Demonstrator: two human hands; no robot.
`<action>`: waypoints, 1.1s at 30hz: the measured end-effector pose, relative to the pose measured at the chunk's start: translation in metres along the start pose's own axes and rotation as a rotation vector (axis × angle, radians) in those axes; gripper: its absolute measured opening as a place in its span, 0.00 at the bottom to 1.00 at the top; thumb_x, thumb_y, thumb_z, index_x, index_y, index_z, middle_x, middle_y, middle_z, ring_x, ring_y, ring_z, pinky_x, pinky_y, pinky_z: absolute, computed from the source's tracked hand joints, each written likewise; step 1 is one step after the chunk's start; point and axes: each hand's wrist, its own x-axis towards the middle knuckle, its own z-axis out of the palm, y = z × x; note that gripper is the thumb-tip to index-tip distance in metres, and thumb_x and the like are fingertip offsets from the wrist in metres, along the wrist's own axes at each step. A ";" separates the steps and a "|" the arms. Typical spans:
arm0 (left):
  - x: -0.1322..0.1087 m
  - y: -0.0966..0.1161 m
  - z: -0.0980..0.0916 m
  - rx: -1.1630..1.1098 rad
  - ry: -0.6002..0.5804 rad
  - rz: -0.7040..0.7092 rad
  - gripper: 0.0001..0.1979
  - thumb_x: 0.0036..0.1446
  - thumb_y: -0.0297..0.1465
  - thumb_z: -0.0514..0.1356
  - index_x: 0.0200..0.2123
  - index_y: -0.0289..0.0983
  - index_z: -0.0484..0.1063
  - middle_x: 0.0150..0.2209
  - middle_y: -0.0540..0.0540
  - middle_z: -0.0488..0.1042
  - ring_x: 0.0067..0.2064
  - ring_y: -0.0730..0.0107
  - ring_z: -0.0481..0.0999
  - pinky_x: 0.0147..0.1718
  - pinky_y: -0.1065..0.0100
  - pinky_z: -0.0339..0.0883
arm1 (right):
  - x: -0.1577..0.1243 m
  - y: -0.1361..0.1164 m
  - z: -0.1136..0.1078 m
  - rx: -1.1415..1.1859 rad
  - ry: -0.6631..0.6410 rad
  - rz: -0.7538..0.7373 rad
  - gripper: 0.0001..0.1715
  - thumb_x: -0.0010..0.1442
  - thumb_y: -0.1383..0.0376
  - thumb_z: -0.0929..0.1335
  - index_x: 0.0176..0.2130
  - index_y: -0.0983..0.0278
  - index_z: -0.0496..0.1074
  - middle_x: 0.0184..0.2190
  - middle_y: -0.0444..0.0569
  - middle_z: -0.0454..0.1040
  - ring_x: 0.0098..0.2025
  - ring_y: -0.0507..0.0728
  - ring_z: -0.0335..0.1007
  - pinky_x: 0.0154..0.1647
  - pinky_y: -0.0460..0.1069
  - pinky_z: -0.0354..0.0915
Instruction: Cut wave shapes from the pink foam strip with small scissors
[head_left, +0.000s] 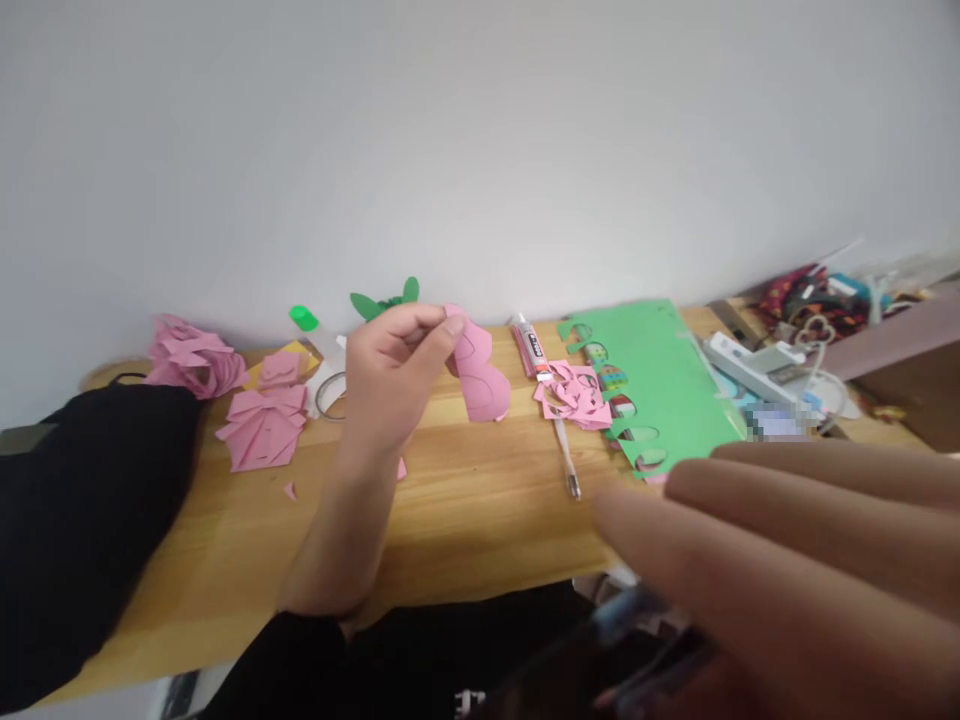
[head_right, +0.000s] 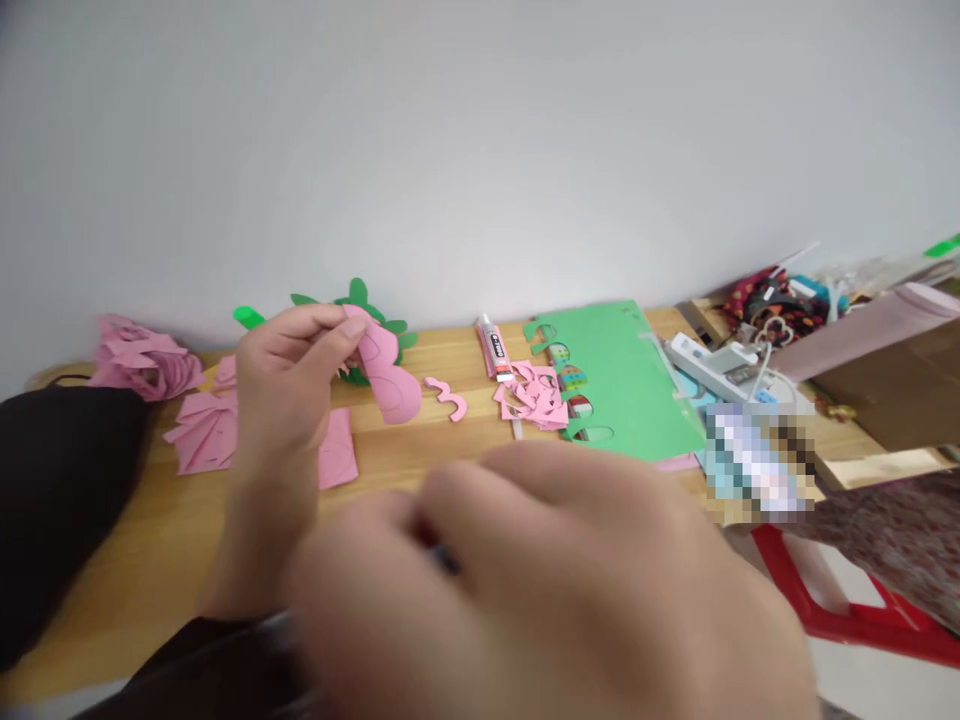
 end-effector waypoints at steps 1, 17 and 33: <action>0.000 0.003 -0.001 -0.008 0.020 -0.005 0.04 0.51 0.26 0.65 0.25 0.38 0.77 0.22 0.54 0.77 0.23 0.78 0.74 0.24 0.76 0.69 | 0.009 0.006 -0.004 -0.017 -0.020 -0.038 0.18 0.59 0.45 0.67 0.44 0.46 0.79 0.19 0.46 0.76 0.18 0.57 0.65 0.17 0.53 0.54; 0.001 0.007 -0.024 -0.143 0.031 -0.125 0.03 0.53 0.26 0.63 0.29 0.41 0.74 0.25 0.53 0.78 0.28 0.72 0.79 0.28 0.74 0.74 | -0.036 0.166 0.141 -0.235 -0.468 0.715 0.18 0.56 0.70 0.66 0.48 0.65 0.73 0.29 0.53 0.81 0.32 0.64 0.78 0.29 0.49 0.61; 0.007 0.008 -0.032 -0.305 0.065 -0.277 0.06 0.52 0.31 0.65 0.26 0.39 0.71 0.21 0.54 0.69 0.25 0.75 0.68 0.27 0.72 0.65 | 0.051 0.053 0.104 0.909 0.066 0.532 0.16 0.58 0.52 0.70 0.39 0.61 0.77 0.18 0.39 0.58 0.18 0.49 0.47 0.17 0.45 0.46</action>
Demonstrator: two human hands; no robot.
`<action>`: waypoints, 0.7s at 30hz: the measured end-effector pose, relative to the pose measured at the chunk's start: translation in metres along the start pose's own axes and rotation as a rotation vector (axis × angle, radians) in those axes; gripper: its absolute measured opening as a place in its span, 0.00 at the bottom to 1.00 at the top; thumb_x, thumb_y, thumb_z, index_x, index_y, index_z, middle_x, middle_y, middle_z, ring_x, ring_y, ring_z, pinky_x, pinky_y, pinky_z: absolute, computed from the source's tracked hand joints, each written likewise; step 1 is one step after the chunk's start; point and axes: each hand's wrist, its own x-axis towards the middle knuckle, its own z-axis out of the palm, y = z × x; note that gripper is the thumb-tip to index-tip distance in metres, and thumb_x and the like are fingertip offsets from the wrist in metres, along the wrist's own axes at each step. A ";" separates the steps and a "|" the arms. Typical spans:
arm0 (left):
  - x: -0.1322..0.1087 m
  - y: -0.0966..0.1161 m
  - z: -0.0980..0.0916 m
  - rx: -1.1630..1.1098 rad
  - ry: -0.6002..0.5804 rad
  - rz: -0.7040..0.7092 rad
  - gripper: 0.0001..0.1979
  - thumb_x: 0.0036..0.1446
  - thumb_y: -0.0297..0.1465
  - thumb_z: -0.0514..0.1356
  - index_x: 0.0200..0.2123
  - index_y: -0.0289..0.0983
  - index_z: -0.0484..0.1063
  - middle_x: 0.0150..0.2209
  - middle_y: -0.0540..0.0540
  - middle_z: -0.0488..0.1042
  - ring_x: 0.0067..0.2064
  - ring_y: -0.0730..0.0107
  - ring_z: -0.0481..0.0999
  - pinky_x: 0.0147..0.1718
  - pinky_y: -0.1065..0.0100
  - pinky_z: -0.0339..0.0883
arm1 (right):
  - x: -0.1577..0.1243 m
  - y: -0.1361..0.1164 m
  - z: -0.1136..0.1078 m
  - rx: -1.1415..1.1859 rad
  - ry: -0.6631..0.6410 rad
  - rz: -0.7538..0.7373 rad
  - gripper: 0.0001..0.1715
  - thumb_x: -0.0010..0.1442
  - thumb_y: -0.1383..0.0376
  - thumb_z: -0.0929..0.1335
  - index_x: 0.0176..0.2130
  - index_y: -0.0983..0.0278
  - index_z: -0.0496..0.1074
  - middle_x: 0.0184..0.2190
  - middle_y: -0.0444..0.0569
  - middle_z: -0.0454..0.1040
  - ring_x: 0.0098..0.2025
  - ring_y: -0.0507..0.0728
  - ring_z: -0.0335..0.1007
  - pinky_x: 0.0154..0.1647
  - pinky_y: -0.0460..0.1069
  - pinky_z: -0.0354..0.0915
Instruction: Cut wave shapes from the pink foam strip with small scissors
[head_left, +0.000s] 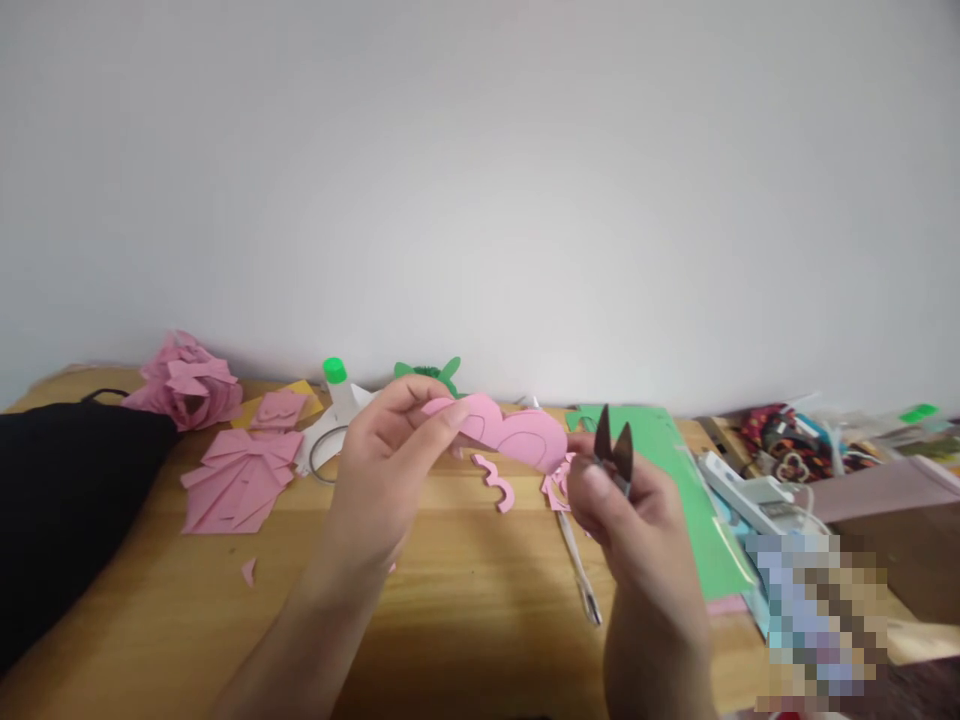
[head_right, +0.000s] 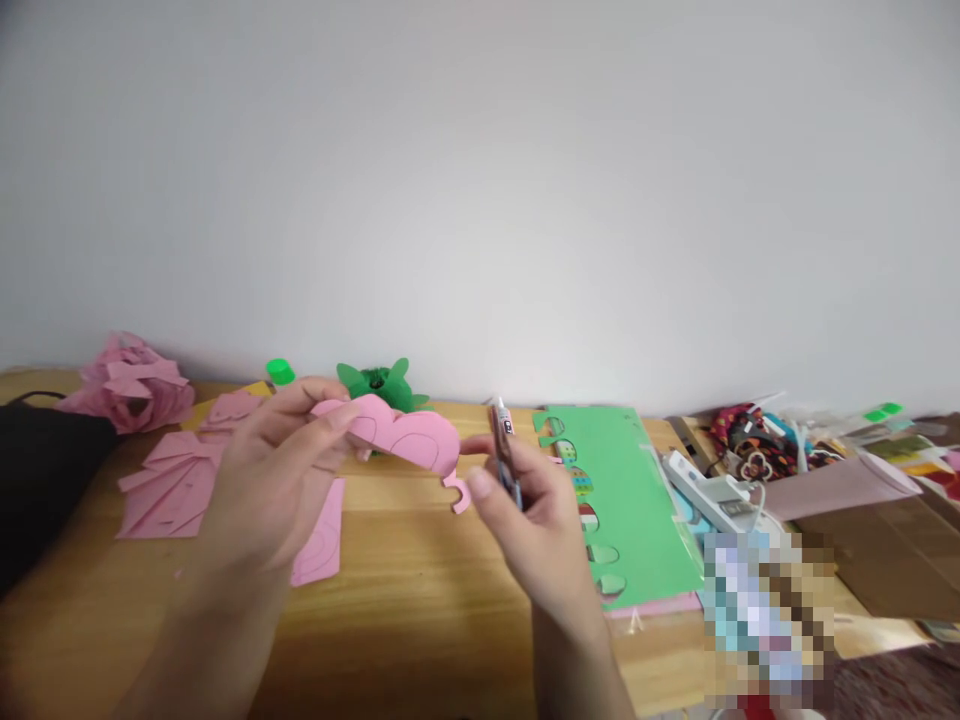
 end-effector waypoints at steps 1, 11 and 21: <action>0.000 0.000 0.000 0.001 0.020 0.008 0.06 0.52 0.31 0.65 0.26 0.39 0.72 0.22 0.54 0.69 0.25 0.75 0.68 0.27 0.72 0.65 | 0.001 -0.004 0.009 0.023 -0.012 -0.001 0.13 0.57 0.55 0.72 0.38 0.60 0.77 0.19 0.39 0.60 0.19 0.49 0.50 0.18 0.45 0.48; -0.005 -0.012 0.004 0.137 -0.007 0.121 0.06 0.54 0.34 0.65 0.26 0.41 0.77 0.25 0.51 0.78 0.28 0.70 0.76 0.29 0.68 0.72 | 0.013 0.002 0.030 0.267 0.095 0.040 0.12 0.56 0.59 0.73 0.27 0.63 0.72 0.16 0.36 0.57 0.16 0.45 0.47 0.13 0.42 0.49; -0.008 -0.020 0.013 0.300 -0.028 0.128 0.07 0.56 0.34 0.64 0.26 0.42 0.79 0.26 0.50 0.81 0.29 0.67 0.80 0.32 0.67 0.76 | 0.016 0.002 0.019 0.260 0.144 0.088 0.13 0.54 0.57 0.74 0.28 0.62 0.72 0.16 0.37 0.57 0.15 0.47 0.51 0.11 0.41 0.50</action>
